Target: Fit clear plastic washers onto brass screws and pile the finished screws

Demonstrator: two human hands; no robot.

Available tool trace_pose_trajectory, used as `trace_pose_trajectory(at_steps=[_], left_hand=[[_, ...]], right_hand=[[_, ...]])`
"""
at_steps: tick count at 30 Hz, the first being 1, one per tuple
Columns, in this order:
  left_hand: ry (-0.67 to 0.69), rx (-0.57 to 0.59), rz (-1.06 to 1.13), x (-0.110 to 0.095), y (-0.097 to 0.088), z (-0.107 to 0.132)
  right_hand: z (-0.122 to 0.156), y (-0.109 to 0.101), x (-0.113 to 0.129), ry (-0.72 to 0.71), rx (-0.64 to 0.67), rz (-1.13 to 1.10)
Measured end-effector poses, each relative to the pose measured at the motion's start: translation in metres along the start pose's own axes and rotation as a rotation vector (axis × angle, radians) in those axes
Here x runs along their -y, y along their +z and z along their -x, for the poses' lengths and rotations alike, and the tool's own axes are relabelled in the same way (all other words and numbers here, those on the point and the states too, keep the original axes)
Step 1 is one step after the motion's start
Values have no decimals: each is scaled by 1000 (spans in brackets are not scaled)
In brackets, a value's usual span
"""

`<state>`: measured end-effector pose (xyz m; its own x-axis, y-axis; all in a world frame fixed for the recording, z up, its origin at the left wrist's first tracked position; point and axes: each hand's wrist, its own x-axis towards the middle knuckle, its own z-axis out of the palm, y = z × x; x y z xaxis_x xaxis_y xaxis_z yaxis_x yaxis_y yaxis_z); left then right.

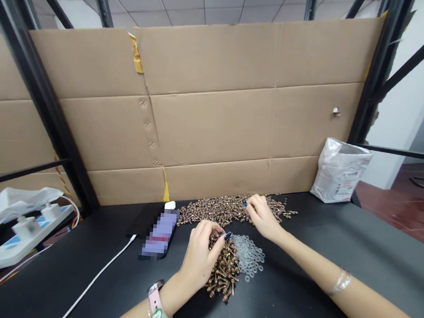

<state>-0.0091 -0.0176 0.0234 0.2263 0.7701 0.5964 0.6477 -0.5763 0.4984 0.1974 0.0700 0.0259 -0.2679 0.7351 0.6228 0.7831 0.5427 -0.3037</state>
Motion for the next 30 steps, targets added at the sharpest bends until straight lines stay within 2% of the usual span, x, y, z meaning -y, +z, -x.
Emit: trace_pose_trajectory(at_steps=[2, 5, 9, 12, 18, 22, 27, 30], left_hand=[[23, 13, -15, -2, -1, 0], [70, 55, -74, -4, -2, 3], [152, 78, -172, 0, 0, 8], [200, 47, -208, 3, 3, 10], [196, 92, -260, -5, 6, 9], [180, -1, -318, -7, 13, 10], [241, -106, -341, -2, 23, 10], [213, -119, -283, -3, 25, 9]], right_hand=[[12, -4, 24, -41, 44, -115], [28, -5, 54, 15, 124, -607], [37, -1, 71, 94, 195, -872], [41, 3, 73, 143, 196, -937], [50, 9, 80, 242, 238, -978], [55, 17, 84, 236, 220, -1069], [63, 28, 85, 368, 249, -1121], [65, 25, 86, 312, 224, -1052]])
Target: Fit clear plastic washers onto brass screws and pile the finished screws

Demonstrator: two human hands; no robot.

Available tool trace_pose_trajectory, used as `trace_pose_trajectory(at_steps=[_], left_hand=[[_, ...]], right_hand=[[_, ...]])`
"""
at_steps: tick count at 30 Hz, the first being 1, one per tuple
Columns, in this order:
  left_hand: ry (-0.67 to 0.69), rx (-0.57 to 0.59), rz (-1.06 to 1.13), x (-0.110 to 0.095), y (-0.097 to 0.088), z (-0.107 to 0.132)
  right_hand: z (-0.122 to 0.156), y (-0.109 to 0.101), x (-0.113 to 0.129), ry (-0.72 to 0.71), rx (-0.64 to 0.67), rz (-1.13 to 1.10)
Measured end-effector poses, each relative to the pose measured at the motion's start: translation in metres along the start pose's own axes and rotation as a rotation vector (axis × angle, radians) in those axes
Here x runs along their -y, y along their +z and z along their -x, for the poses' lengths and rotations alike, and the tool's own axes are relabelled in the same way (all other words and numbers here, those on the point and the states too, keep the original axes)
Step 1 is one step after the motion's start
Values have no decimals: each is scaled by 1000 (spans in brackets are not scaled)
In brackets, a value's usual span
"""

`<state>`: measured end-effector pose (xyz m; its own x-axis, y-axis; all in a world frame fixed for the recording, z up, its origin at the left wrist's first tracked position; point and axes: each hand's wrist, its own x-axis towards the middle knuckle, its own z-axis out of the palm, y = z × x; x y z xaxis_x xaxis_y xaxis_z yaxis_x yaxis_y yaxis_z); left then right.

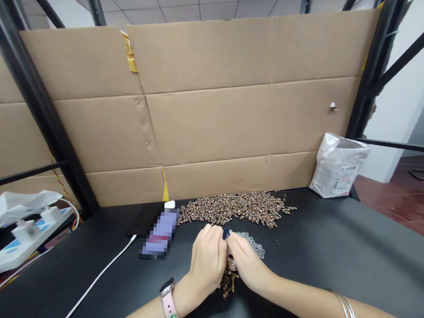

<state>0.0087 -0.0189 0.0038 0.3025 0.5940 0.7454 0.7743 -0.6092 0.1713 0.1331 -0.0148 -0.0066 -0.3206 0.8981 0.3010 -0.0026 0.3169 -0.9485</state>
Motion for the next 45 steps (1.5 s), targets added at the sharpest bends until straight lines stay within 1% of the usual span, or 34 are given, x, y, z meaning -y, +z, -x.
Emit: trace_pose_trajectory(at_steps=[4, 9, 11, 13, 16, 18, 20, 22, 24, 29, 31, 32, 34, 38, 39, 40, 43, 45], left_hand=[[-131, 7, 153, -5, -2, -3], [-271, 1, 322, -12, -6, -7], [-328, -5, 390, -15, -8, -7], [-415, 1, 459, -18, -9, -6], [-542, 52, 584, -17, -9, -7], [-567, 102, 671, -14, -8, -10], [-570, 149, 731, -10, -8, -13], [-603, 206, 782, -9, -10, -17], [-672, 285, 846, -8, -15, -20], [-872, 557, 985, -8, -35, -24], [-915, 626, 1014, -6, -40, -24], [-914, 635, 1024, -5, -41, -23], [-864, 601, 1035, -2, -37, -23], [-715, 421, 1058, -1, -25, -22], [-701, 403, 1075, -2, -23, -22], [-697, 409, 1099, -3, -23, -23], [-713, 488, 1144, -5, -24, -23], [-715, 507, 1062, -4, -25, -23]], right_hand=[[1, -1, 8, -196, -58, 224], [-1, -3, 12, -392, -65, 487], [-3, -6, 12, -494, -91, 642], [-8, -9, 11, -618, -118, 815], [-17, -16, 11, -849, -148, 1029], [-23, -21, 10, -986, -149, 1111], [-28, -25, 10, -1068, -123, 1146], [-30, -29, 10, -1098, -86, 1156], [-31, -32, 10, -1104, -46, 1156], [-31, -34, 12, -1154, 49, 1166], [-31, -33, 13, -1181, 78, 1153], [-31, -32, 13, -1190, 81, 1146], [-31, -32, 14, -1177, 55, 1138], [-32, -33, 13, -1089, 2, 1118], [-33, -33, 13, -1079, 3, 1112], [-33, -34, 12, -1075, 6, 1106], [-33, -35, 10, -1079, 17, 1093], [-32, -38, 10, -1088, 20, 1085]])
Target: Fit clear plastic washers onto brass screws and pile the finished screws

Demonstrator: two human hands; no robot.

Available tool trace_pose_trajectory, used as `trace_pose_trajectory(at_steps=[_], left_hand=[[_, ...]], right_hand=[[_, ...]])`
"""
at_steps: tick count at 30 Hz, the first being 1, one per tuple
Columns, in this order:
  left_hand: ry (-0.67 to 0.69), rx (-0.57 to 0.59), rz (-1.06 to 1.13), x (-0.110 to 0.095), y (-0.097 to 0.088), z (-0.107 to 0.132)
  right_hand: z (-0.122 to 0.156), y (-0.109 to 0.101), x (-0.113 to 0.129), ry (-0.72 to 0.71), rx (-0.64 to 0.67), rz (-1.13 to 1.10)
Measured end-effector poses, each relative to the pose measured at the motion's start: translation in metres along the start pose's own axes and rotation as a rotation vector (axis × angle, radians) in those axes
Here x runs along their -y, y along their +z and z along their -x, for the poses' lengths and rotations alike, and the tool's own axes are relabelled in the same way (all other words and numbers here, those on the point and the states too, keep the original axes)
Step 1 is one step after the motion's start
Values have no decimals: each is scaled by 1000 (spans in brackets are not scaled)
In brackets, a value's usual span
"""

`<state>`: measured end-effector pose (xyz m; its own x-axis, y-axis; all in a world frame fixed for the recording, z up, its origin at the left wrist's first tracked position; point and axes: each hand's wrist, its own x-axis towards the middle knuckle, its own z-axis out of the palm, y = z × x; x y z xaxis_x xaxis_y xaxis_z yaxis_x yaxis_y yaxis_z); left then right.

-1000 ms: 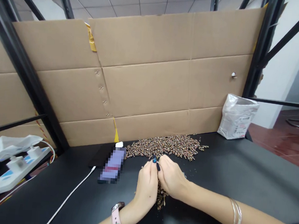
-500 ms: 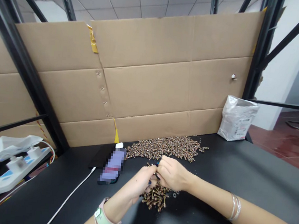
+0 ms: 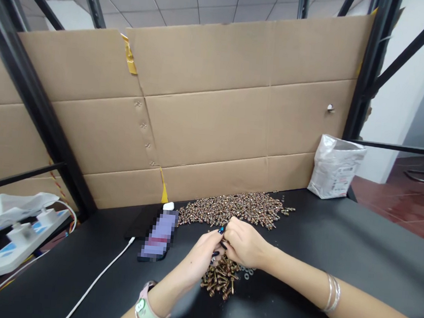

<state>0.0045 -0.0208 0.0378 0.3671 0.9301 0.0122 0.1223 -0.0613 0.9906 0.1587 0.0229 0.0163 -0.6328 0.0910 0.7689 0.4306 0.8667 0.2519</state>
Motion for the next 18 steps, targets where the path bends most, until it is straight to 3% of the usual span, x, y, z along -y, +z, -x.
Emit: trace_pose_trajectory(at_steps=[4, 9, 13, 15, 18], left_hand=[[34, -111, -190, 4, -9, -3], [209, -257, -510, 7, -15, -1], [323, -275, -831, 11, -14, 2], [328, -269, -905, 14, -14, 2], [311, -282, -948, 15, -13, 3]], right_hand=[[2, -9, -6, 24, 39, -4], [4, -31, -21, 122, 244, -89], [15, -42, -54, 424, 315, -82], [27, -43, -75, 597, 431, -9], [46, -39, -102, 687, 521, 43]])
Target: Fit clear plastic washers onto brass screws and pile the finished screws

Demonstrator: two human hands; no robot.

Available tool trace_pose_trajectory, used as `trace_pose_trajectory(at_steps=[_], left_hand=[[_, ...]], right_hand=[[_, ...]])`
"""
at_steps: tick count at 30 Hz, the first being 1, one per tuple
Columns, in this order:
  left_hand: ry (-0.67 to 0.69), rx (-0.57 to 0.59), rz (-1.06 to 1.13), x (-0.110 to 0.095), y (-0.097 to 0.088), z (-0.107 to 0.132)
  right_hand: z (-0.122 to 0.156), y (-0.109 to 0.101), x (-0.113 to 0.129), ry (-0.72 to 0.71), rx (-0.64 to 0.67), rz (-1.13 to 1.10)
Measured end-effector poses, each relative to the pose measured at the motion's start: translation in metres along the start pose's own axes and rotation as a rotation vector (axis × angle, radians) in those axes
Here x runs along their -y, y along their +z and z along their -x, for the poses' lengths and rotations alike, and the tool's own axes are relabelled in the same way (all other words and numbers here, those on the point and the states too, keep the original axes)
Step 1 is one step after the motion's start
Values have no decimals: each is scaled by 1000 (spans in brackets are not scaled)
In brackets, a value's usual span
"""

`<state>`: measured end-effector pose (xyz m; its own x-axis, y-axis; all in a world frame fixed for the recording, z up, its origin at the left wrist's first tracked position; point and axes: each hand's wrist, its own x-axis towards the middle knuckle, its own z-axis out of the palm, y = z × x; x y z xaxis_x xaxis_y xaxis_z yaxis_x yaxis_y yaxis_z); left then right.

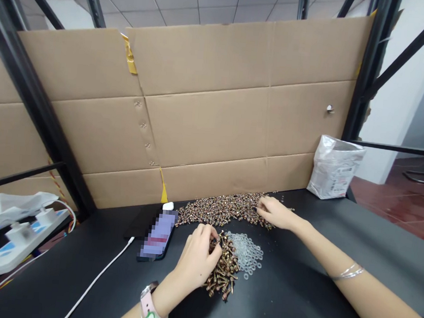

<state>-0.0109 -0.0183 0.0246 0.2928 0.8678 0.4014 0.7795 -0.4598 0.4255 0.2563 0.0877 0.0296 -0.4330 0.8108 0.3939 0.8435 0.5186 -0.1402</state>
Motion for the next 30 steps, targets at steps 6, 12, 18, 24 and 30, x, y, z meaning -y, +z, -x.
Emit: trace_pose_trajectory(at_steps=[6, 12, 18, 24, 30], left_hand=[[-4, -38, 17, -4, -2, 1], [26, -50, 14, -2, -2, 2], [29, -49, 6, -2, -2, 3], [41, -36, 14, -4, -2, 3], [50, -52, 37, -5, -4, 4]], right_hand=[[-2, 23, -13, 49, 100, 93], [-4, 28, -6, 6, 157, 94], [-3, 24, -8, 31, 157, 61], [-1, 24, -2, 16, 154, -73], [-4, 11, 2, 73, 51, -354]])
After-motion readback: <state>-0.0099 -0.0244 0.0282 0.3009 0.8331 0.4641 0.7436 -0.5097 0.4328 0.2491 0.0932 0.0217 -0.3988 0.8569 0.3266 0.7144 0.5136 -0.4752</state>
